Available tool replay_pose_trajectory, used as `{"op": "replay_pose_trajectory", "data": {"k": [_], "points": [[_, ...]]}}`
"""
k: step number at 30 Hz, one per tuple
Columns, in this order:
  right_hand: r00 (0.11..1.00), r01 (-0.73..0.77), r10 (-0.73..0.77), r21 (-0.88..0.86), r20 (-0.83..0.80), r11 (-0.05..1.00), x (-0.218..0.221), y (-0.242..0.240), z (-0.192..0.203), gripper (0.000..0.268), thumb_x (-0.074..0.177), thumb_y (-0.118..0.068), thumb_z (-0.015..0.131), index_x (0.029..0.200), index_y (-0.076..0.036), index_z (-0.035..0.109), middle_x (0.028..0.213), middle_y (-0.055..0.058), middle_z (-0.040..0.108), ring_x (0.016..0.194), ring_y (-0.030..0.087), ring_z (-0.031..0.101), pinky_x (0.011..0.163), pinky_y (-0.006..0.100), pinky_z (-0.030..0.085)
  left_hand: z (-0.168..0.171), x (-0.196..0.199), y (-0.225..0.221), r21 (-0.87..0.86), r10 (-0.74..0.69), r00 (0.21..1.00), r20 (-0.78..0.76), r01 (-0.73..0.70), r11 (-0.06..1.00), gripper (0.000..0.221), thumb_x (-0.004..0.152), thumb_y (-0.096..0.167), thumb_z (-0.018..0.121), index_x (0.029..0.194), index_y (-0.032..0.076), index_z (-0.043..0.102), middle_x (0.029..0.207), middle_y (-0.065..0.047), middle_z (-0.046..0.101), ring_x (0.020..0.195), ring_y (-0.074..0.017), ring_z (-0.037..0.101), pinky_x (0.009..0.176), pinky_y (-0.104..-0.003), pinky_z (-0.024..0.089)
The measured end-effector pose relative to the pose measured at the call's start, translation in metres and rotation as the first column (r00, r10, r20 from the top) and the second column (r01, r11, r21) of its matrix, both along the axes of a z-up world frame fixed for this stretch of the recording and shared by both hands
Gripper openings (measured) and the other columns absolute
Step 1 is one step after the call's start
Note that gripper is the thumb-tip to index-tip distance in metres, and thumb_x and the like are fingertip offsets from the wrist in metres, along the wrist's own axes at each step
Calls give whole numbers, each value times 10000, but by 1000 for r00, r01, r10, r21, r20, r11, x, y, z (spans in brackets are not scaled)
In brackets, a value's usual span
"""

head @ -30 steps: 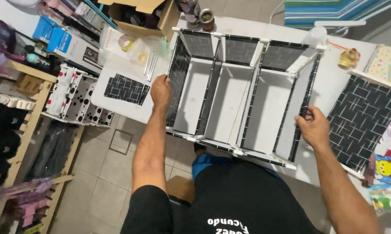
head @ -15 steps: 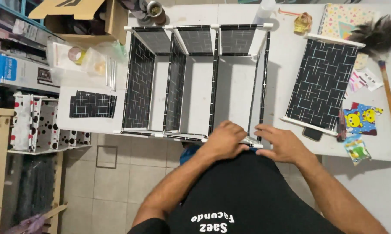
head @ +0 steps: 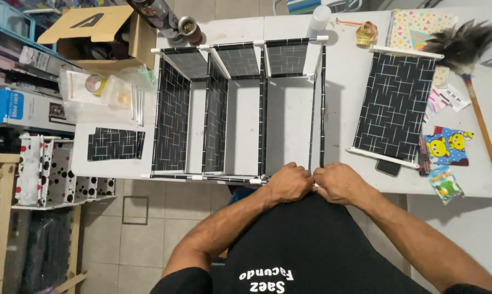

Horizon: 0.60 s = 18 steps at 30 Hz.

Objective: Disassembling a modular shelf unit by removing the plastic panels and metal support rods.

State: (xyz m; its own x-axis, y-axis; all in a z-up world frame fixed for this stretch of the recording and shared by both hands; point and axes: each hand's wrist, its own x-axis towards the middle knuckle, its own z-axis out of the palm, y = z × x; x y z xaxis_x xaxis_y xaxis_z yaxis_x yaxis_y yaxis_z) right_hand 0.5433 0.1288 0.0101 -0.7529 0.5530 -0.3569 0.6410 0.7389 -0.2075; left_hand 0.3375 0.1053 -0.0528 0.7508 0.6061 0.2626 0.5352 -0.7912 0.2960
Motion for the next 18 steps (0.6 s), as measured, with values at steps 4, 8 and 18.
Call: {"op": "replay_pose_trajectory", "data": {"k": [4,8,18], "points": [[989,-70,62,-54,-136,996,3,-2,2,247,923,-402,533,831,-182,598,782,27,653,722,279,704,763,418,570,15,-4,-4,-5,-76,997,25,76,997,264,943,280,484,755,163,626,726,-8,577,703,-238,634,726,-382,446],[963,-134,124,-27,-238,991,6,-5,-1,278,947,-397,494,811,-169,577,740,48,628,649,300,696,760,442,574,23,-8,-7,-6,-94,995,13,94,996,324,1018,340,460,771,181,596,702,12,568,699,-213,640,722,-380,442],[926,-191,165,-45,-340,981,18,-5,-20,345,987,-426,391,817,-169,547,698,47,550,607,308,675,755,443,561,17,-4,-6,-141,-137,991,1,136,981,346,1032,347,485,769,159,608,699,-6,611,720,-220,661,740,-381,457]]}}
